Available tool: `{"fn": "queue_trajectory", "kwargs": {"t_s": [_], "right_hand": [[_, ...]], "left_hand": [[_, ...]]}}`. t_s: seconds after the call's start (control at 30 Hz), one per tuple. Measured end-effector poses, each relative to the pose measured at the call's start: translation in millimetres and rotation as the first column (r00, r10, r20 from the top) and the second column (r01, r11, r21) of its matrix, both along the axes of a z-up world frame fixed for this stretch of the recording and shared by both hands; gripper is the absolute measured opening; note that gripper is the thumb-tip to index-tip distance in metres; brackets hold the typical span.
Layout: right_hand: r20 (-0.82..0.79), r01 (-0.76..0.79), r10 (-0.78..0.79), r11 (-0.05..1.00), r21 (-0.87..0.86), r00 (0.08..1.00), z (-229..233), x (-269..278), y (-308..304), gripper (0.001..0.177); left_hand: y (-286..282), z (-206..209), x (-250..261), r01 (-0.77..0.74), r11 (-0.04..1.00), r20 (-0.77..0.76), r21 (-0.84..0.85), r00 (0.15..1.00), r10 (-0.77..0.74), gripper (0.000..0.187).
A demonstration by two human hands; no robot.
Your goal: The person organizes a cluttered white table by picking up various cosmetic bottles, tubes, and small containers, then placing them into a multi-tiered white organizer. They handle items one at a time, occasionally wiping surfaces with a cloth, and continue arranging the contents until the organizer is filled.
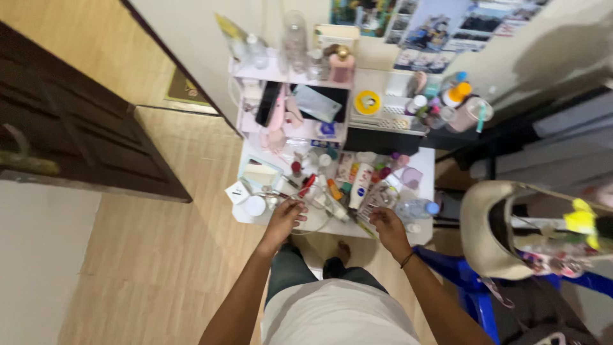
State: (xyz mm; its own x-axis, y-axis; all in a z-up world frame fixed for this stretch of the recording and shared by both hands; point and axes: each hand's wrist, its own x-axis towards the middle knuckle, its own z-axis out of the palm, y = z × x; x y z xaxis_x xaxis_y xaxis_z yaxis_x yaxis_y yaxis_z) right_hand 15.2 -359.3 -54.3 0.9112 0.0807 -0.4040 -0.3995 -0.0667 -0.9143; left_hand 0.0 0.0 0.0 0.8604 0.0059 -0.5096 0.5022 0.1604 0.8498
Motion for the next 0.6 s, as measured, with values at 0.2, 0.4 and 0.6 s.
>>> {"fn": "queue_trajectory", "kwargs": {"t_s": [0.2, 0.4, 0.6], "right_hand": [[0.159, -0.127, 0.131, 0.991, -0.036, 0.979, 2.4, 44.6, 85.1, 0.027], [0.221, -0.212, 0.256, 0.956, -0.205, 0.941, 12.4, 79.0, 164.7, 0.030], [0.310, -0.151, 0.552, 0.636, -0.757, 0.774, 17.0, 132.8, 240.9, 0.056]], "left_hand": [[72.4, 2.8, -0.6, -0.086, 0.996, -0.050, 0.028, 0.995, 0.088, 0.027], [119.7, -9.0, 13.6, -0.080, 0.997, -0.064, -0.009, 0.995, 0.080, 0.027], [159.8, -14.3, 30.1, -0.004, 1.000, -0.091, -0.004, 0.996, 0.004, 0.028]]}}
